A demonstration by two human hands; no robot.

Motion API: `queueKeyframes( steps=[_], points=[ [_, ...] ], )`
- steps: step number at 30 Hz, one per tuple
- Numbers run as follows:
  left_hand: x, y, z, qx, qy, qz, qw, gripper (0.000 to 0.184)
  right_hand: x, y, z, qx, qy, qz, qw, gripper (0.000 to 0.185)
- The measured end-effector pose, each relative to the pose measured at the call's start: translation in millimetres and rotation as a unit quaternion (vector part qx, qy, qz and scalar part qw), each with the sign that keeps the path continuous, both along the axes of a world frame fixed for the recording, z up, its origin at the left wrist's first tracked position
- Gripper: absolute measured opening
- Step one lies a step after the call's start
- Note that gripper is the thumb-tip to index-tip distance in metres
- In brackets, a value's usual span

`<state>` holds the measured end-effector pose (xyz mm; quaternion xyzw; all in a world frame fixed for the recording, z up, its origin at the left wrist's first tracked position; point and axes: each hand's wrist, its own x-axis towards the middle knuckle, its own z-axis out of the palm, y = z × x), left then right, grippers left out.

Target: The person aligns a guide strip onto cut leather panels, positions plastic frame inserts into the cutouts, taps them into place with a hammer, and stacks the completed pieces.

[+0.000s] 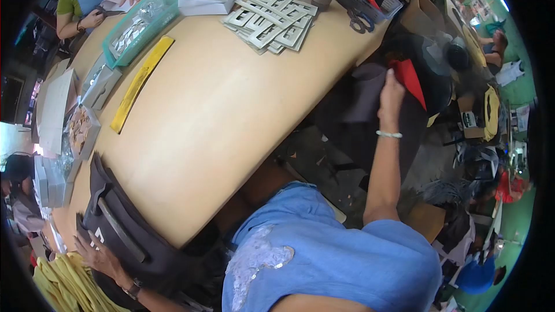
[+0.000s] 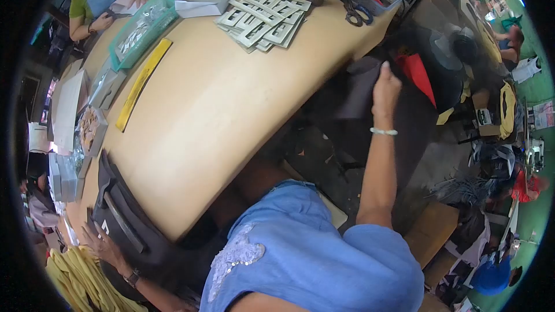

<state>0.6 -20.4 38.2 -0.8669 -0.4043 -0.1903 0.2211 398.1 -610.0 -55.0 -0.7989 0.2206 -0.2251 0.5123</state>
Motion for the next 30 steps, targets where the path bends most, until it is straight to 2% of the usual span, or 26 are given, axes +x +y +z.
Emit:
queueKeyframes(
  steps=[1, 2, 3, 4, 6, 7, 8, 9, 10, 11, 12, 13, 14, 15, 16, 17, 19, 21, 22, 25, 26, 29, 30],
  points=[
    [9, -14, 11, -0.023, -0.06, -0.057, 0.996, 0.049, -12, 21, 46, 0.07, -0.025, 0.001, 0.997, 0.052],
    [21, -32, 16, -0.047, -0.119, -0.112, 0.985, 0.049, -13, 25, 61, 0.119, -0.147, 0.101, 0.977, 0.048],
    [38, -60, 18, -0.143, -0.198, -0.169, 0.955, 0.053, -24, 37, 92, 0.147, -0.106, 0.132, 0.974, 0.045],
    [60, -96, 22, -0.235, -0.276, -0.22, 0.906, 0.057, -25, 60, 107, 0.211, -0.186, 0.168, 0.945, 0.043],
    [108, -172, 32, -0.407, -0.317, -0.327, 0.792, 0.068, -34, 114, 116, 0.189, -0.305, 0.231, 0.904, 0.038],
    [119, -192, 17, -0.513, -0.366, -0.361, 0.687, 0.084, -38, 140, 120, 0.18, -0.361, 0.266, 0.875, 0.042],
    [132, -210, 12, -0.571, -0.338, -0.398, 0.633, 0.091, -44, 172, 132, -0.04, -0.348, 0.245, 0.904, 0.039],
    [146, -223, 8, -0.624, -0.306, -0.433, 0.574, 0.098, -52, 205, 153, -0.007, -0.31, 0.305, 0.9, 0.036],
    [159, -233, 0, -0.636, -0.309, -0.45, 0.545, 0.104, -59, 237, 173, 0.025, -0.266, 0.359, 0.894, 0.035],
    [170, -239, -9, -0.647, -0.313, -0.467, 0.516, 0.11, -64, 272, 180, 0.181, -0.279, 0.43, 0.839, 0.035],
    [177, -242, -16, -0.657, -0.324, -0.43, 0.527, 0.107, -68, 307, 187, 0.335, -0.277, 0.48, 0.762, 0.036],
    [181, -241, -22, -0.666, -0.337, -0.392, 0.538, 0.105, -69, 339, 181, 0.366, -0.369, 0.477, 0.709, 0.037],
    [183, -233, -25, -0.703, -0.331, -0.343, 0.527, 0.086, -71, 364, 179, 0.37, -0.367, 0.495, 0.695, 0.039],
    [185, -225, -26, -0.718, -0.382, -0.312, 0.491, 0.081, -73, 384, 176, 0.374, -0.366, 0.512, 0.681, 0.04],
    [187, -216, -25, -0.73, -0.431, -0.281, 0.45, 0.075, -71, 398, 171, 0.382, -0.335, 0.576, 0.641, 0.051],
    [187, -206, -24, -0.737, -0.479, -0.249, 0.406, 0.069, -74, 394, 172, 0.275, -0.309, 0.583, 0.699, 0.06],
    [175, -185, -25, -0.704, -0.485, -0.239, 0.461, 0.065, -68, 392, 158, 0.138, -0.268, 0.63, 0.715, 0.067],
    [162, -168, -30, -0.684, -0.482, -0.227, 0.498, 0.068, -58, 384, 132, -0.109, -0.231, 0.644, 0.721, 0.066],
    [155, -157, -38, -0.667, -0.451, -0.209, 0.555, 0.074, -53, 378, 114, -0.193, -0.213, 0.635, 0.717, 0.065],
    [136, -153, -42, -0.666, -0.444, -0.187, 0.57, 0.078, -39, 357, 66, -0.409, -0.122, 0.588, 0.687, 0.068],
    [133, -158, -30, -0.617, -0.393, -0.183, 0.657, 0.082, -34, 349, 49, -0.441, -0.086, 0.584, 0.676, 0.07],
    [120, -169, -16, -0.52, -0.329, -0.071, 0.785, 0.085, -41, 316, 33, -0.478, -0.011, 0.582, 0.658, 0.075],
    [118, -173, -14, -0.45, -0.323, -0.085, 0.828, 0.085, -47, 305, 33, -0.479, -0.003, 0.583, 0.657, 0.075]
  ],
)
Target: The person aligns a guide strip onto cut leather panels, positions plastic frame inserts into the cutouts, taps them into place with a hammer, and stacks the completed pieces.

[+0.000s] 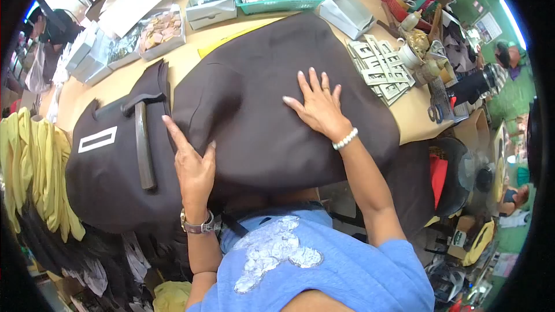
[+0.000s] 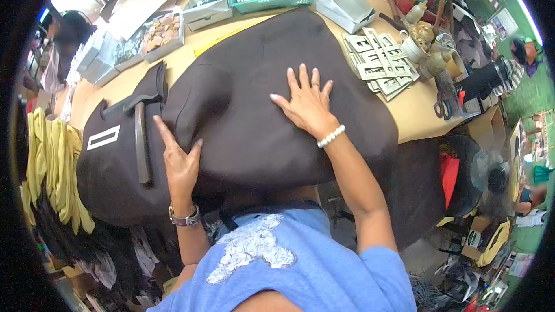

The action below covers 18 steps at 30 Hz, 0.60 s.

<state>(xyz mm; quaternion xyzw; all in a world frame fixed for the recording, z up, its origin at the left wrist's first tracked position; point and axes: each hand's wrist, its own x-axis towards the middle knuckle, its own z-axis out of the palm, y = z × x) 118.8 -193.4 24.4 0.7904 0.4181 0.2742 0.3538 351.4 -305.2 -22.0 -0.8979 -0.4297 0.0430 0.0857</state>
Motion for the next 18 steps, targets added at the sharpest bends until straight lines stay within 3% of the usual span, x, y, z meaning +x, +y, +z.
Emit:
queueKeyframes(
  steps=[5, 8, 11, 13, 18],
  points=[
    [4, -24, 13, 0.322, 0.114, -0.018, 0.94, 0.086, -30, -44, -10, 0.017, -0.024, -0.018, 0.999, 0.074],
    [19, -45, 11, 0.255, 0.091, -0.159, 0.949, 0.074, -45, -68, -15, 0.047, -0.041, -0.038, 0.997, 0.073],
    [33, -49, -27, 0.228, 0.136, -0.22, 0.939, 0.07, -55, -89, -12, 0.05, -0.032, -0.045, 0.997, 0.072],
    [35, -50, -57, 0.221, 0.168, -0.213, 0.937, 0.069, -57, -99, -6, 0.038, -0.017, -0.045, 0.998, 0.071],
    [24, -66, -63, 0.221, 0.181, -0.19, 0.939, 0.065, -26, -85, 14, 0.113, -0.033, -0.056, 0.992, 0.06]
  ],
)
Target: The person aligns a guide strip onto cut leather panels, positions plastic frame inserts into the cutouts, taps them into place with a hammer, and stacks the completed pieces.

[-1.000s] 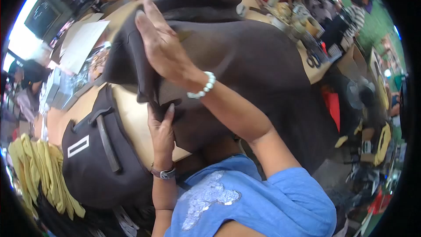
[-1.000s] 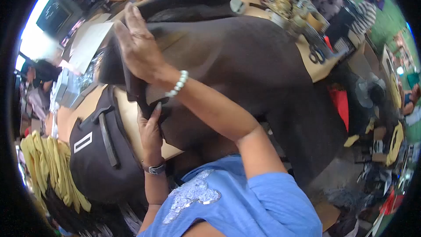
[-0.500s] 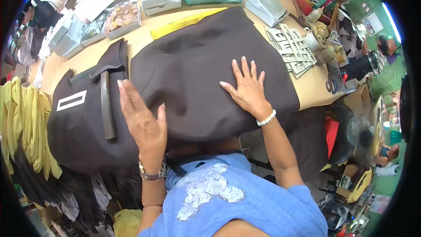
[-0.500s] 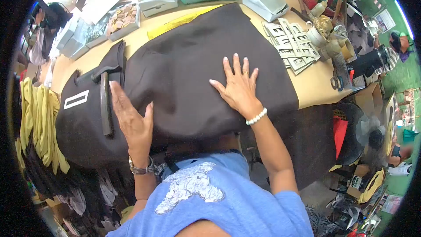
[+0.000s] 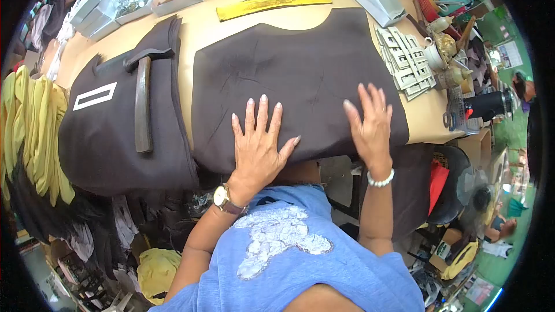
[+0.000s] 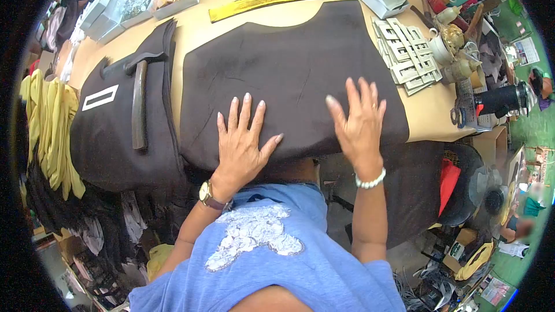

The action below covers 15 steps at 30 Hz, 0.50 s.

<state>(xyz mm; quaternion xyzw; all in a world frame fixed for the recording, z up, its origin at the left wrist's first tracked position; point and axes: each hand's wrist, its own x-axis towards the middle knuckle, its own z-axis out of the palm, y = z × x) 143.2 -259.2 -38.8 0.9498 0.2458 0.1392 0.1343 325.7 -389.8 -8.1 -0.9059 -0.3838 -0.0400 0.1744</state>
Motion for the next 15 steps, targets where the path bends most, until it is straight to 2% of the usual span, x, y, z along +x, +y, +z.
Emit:
queueKeyframes(
  steps=[3, 5, 9, 15],
  points=[
    [-7, -9, 11, 0.011, 0.014, 0.007, 1.0, 0.061, 39, 31, -9, 0.029, -0.031, 0.027, 0.999, 0.057],
    [-10, -9, 17, 0.023, 0.021, 0.001, 1.0, 0.058, 63, 53, -21, 0.007, -0.062, 0.041, 0.997, 0.058],
    [5, 9, 20, 0.038, -0.039, -0.011, 0.998, 0.056, 90, 89, -32, -0.042, -0.089, 0.034, 0.995, 0.062],
    [23, 17, -8, 0.003, -0.014, -0.037, 0.999, 0.067, 106, 138, -24, -0.002, -0.126, 0.066, 0.99, 0.054]
  ],
)
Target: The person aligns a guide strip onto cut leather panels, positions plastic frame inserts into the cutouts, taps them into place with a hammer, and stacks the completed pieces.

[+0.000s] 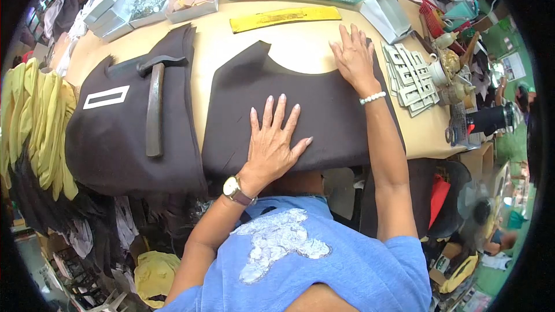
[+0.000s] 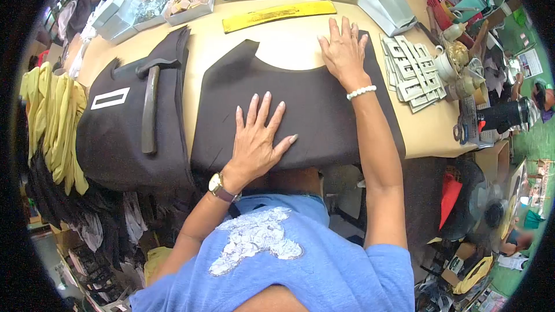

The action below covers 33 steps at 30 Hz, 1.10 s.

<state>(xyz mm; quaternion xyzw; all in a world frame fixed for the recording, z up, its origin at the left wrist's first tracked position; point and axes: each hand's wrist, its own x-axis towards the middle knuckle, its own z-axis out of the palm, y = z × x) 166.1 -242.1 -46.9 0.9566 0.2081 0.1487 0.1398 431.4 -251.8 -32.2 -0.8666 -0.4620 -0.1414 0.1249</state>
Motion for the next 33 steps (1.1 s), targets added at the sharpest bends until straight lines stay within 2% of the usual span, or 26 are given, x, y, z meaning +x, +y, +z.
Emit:
queueKeyframes(
  steps=[2, 3, 4, 5, 6, 7, 8, 9, 12, 15, 16, 18, 21, 22, 24, 27, 30, 32, 33],
  points=[
    [-1, 0, 1, -0.004, 0.007, 0.003, 1.0, 0.067, 1, 20, 2, 0.005, 0.013, 0.016, 1.0, 0.051],
    [0, 0, 3, -0.012, 0.003, 0.005, 1.0, 0.066, -6, 31, 4, 0.045, 0.032, 0.081, 0.995, 0.043],
    [0, 0, 3, -0.015, 0.004, 0.006, 1.0, 0.066, -15, 46, 4, 0.087, 0.074, 0.136, 0.984, 0.041],
    [0, 0, 2, -0.017, 0.004, 0.006, 1.0, 0.066, -35, 58, 4, 0.128, 0.146, 0.138, 0.971, 0.039],
    [0, 0, 2, -0.019, 0.005, 0.006, 1.0, 0.066, -56, 68, 17, 0.106, 0.266, 0.151, 0.946, 0.044],
    [0, 0, 3, -0.023, 0.016, 0.007, 1.0, 0.066, -69, 81, 11, 0.065, 0.228, 0.158, 0.958, 0.049],
    [0, 0, 3, -0.024, 0.015, 0.009, 1.0, 0.066, -85, 92, 19, -0.001, 0.285, 0.153, 0.946, 0.054],
    [0, 0, 2, -0.026, 0.014, 0.009, 1.0, 0.066, -94, 101, 17, 0.004, 0.271, 0.192, 0.943, 0.053],
    [0, 0, 1, -0.031, 0.008, 0.009, 0.999, 0.067, -107, 125, 34, 0.075, 0.445, 0.256, 0.855, 0.053],
    [0, 0, 1, -0.039, -0.001, 0.018, 0.999, 0.067, -96, 131, 30, 0.27, 0.405, 0.302, 0.819, 0.054],
    [0, 0, 1, -0.042, -0.005, 0.024, 0.999, 0.067, -84, 122, 33, 0.252, 0.306, 0.282, 0.874, 0.052],
    [-2, 1, 3, -0.046, -0.005, 0.036, 0.998, 0.066, -51, 101, 19, 0.273, 0.192, 0.231, 0.914, 0.05],
    [-5, -1, 4, -0.053, -0.006, 0.043, 0.998, 0.066, 4, 38, 10, 0.138, 0.041, 0.097, 0.985, 0.049],
    [-6, -1, 4, -0.055, -0.005, 0.046, 0.997, 0.066, 19, 21, -4, 0.103, 0.008, 0.04, 0.994, 0.05],
    [-7, 0, 3, -0.058, 0.0, 0.039, 0.998, 0.067, 26, -5, -14, 0.057, 0.033, -0.06, 0.996, 0.052],
    [-7, 0, 2, -0.056, 0.006, 0.031, 0.998, 0.067, 35, -13, -32, -0.021, -0.022, -0.09, 0.995, 0.053],
    [-7, 0, 3, -0.055, 0.012, 0.03, 0.998, 0.068, 35, 18, -11, 0.024, -0.027, 0.011, 0.999, 0.054],
    [-5, 0, 2, -0.05, 0.011, 0.03, 0.998, 0.069, 54, 59, -18, 0.057, 0.012, 0.134, 0.989, 0.052],
    [-5, 0, 2, -0.052, 0.013, 0.029, 0.998, 0.068, 56, 80, -20, 0.046, -0.003, 0.152, 0.987, 0.051]
  ],
)
